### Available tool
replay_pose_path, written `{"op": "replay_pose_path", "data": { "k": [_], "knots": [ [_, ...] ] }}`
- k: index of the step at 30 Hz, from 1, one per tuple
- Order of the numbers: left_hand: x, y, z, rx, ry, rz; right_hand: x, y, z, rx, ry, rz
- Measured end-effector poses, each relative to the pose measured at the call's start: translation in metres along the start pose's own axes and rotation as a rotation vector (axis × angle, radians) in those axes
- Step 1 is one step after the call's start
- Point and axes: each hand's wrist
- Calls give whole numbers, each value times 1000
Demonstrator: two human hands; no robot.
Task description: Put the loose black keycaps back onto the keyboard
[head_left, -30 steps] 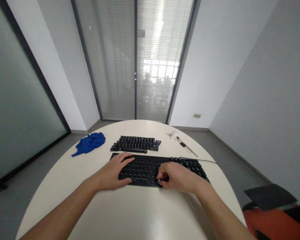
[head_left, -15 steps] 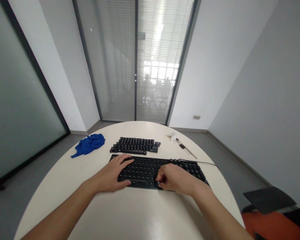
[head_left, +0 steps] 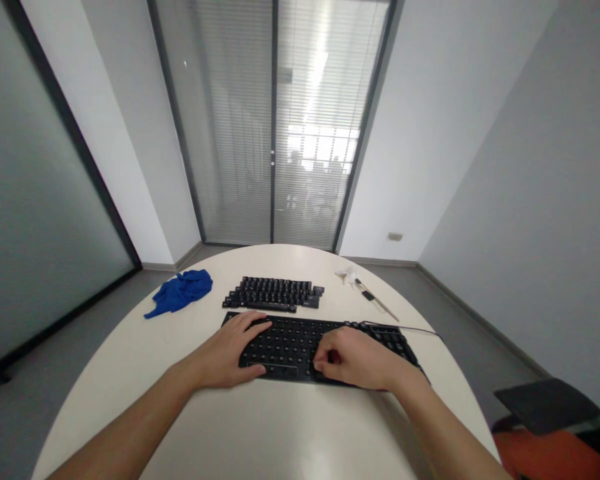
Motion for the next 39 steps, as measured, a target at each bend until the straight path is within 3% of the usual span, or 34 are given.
{"op": "replay_pose_path", "data": {
  "k": [3, 7, 13, 20, 24, 29, 34, 39],
  "knots": [
    [0, 0, 0, 1, 1, 4, -1, -16, -2, 133, 114, -163],
    [0, 0, 1, -10, 0, 13, 0, -50, -5, 255, 300, -245],
    [0, 1, 1, -18, -5, 23, 7, -88, -13, 246, 322, -263],
    [1, 0, 2, -4, -10, 8, 14, -101, -16, 254, 285, -259],
    [0, 0, 2, -5, -11, 15, 13, -97, -14, 281, 233, -277],
    [1, 1, 2, -1, -16, 22, 12, -71, -16, 252, 83, -322],
    [2, 0, 3, -3, -7, 11, 19, -37, -19, 84, -579, -289],
    [1, 0, 1, -9, -6, 14, 21, -18, -24, 52, -743, -123]
  ]
}}
Point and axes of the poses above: each hand's wrist, its own y-axis away from the middle knuckle, its own x-axis out of the palm, z = x × y, and after that the axes turned 2 degrees about z, right-handed
